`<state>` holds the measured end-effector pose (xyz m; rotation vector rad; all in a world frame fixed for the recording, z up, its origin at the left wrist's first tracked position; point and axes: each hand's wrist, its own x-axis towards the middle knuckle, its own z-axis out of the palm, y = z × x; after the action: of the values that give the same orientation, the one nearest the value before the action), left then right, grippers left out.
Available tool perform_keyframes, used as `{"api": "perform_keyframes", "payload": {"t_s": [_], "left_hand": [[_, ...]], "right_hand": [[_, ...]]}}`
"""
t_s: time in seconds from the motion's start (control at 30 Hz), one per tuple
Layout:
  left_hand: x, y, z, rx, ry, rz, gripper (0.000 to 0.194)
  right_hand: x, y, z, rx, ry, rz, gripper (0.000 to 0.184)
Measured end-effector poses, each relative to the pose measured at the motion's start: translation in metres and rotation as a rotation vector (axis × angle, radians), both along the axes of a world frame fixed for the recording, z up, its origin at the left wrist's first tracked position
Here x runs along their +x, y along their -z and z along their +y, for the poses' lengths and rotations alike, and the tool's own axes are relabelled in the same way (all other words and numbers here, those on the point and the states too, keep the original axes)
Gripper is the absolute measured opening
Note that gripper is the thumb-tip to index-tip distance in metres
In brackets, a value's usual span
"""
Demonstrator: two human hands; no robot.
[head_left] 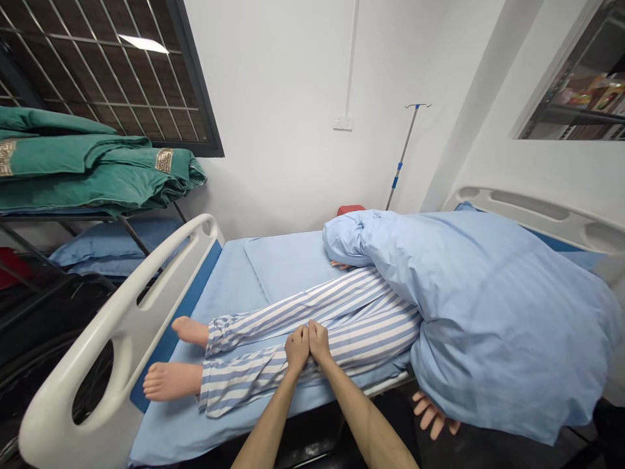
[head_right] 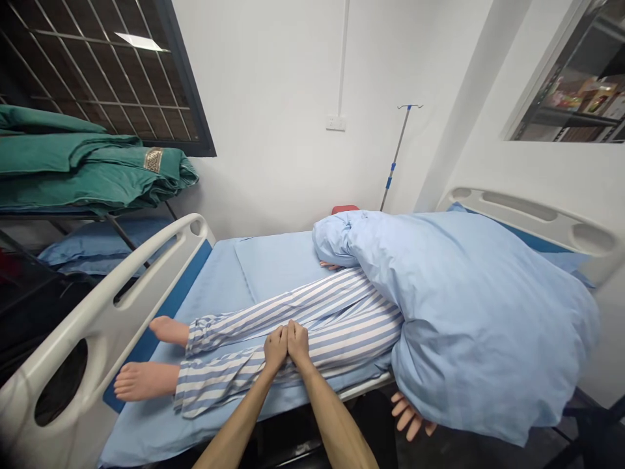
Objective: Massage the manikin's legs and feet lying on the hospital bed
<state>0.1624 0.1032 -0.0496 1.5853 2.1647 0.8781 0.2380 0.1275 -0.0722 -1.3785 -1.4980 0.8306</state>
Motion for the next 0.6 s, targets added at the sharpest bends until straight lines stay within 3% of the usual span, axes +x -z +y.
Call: {"api": "perform_keyframes", "payload": {"t_s": [0.27,0.47,0.6], "left_hand": [[0.002,-0.003,-0.003,-0.122,0.047,0.017,0.033],[0.004,0.001,-0.004,-0.115,0.021,-0.033,0.033],[0.005,-0.009,0.006,-0.037,0.03,-0.22,0.039]], "right_hand": [[0.025,-0.017,0.015,-0.004,-0.227,-0.336,0.044],[0.031,0.002,0.012,0.054,-0.105,-0.316,0.047],[0.029,0.009,0.01,0.099,-0.016,-0.227,0.053]]}}
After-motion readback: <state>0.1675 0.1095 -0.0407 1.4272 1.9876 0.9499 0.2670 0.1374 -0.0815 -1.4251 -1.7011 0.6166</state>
